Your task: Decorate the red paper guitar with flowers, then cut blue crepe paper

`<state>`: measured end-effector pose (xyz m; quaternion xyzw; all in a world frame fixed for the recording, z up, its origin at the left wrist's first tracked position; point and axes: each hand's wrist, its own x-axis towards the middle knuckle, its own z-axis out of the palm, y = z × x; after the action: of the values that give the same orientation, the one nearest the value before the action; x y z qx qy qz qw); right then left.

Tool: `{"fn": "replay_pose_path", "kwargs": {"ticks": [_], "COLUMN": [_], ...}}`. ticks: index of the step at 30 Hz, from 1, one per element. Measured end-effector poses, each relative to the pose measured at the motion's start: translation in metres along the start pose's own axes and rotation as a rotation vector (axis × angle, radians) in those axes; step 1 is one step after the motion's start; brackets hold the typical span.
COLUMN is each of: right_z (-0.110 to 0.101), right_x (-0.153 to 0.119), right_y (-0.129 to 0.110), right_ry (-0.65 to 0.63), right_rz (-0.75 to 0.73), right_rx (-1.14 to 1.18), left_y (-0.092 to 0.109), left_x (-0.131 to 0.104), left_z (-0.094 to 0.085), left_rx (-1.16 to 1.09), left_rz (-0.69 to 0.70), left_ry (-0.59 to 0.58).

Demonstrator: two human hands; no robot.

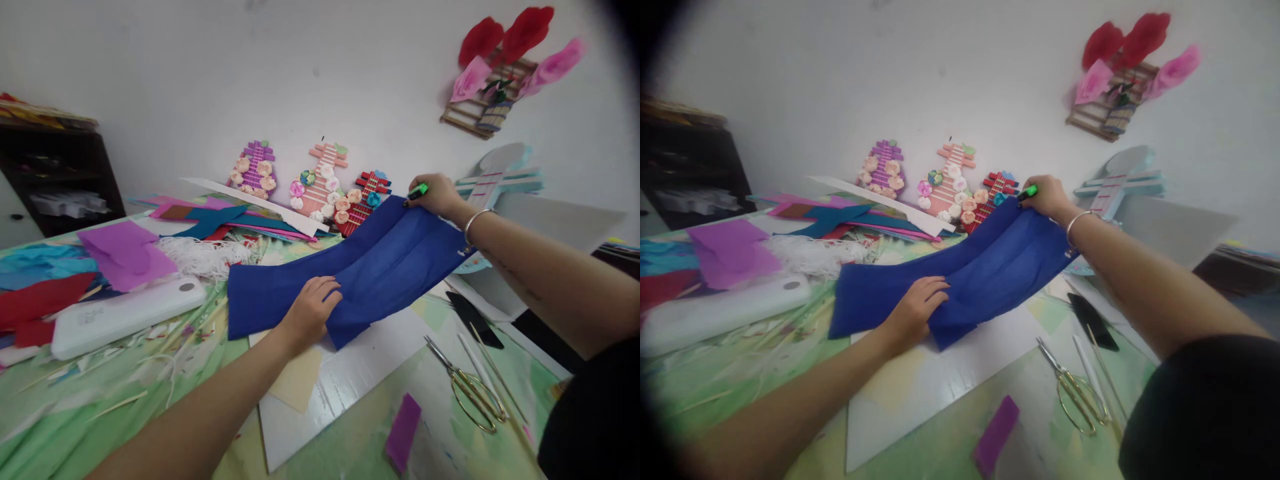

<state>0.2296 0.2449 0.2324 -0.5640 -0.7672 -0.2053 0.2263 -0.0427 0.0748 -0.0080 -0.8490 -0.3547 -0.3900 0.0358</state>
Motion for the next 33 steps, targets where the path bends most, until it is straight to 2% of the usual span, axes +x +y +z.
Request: {"fn": "replay_pose_path", "kwargs": {"ticks": [5,9,13,17,22,26,29,33], "right_z": [0.064,0.111,0.141,0.160,0.173,0.172,0.159,0.125], "right_x": [-0.042,-0.085,-0.116,-0.135,-0.144,-0.144,-0.145,-0.160], "right_y": [0.033,0.056,0.072,0.073,0.061,0.055,0.048,0.025], "right_ry": [-0.182,-0.251,-0.242,-0.214,-0.167,-0.117,-0.099,-0.117], "right_rz": [0.066,0.129,0.197,0.208,0.212,0.267,0.277,0.211], "right_rx": [0.002,0.052,0.106,0.181,0.262,0.276,0.284,0.304], "left_y": [-0.005,-0.003,-0.002,-0.011,-0.018,-0.006,0.009,0.026], "left_x": [-0.002,-0.004,-0.004,-0.002,-0.006,-0.014,-0.017,-0.018], "left_z": [-0.001,0.000,0.000,-0.010,-0.033,-0.040,-0.036,-0.030], "left_rx": [0.005,0.032,0.052,0.058,0.035,0.051,0.076,0.075], "left_rz": [0.044,0.115,0.226,0.263,0.249,0.267,0.351,0.419], "left_ry": [-0.029,-0.079,-0.134,-0.113,-0.133,-0.240,-0.299,-0.395]}}
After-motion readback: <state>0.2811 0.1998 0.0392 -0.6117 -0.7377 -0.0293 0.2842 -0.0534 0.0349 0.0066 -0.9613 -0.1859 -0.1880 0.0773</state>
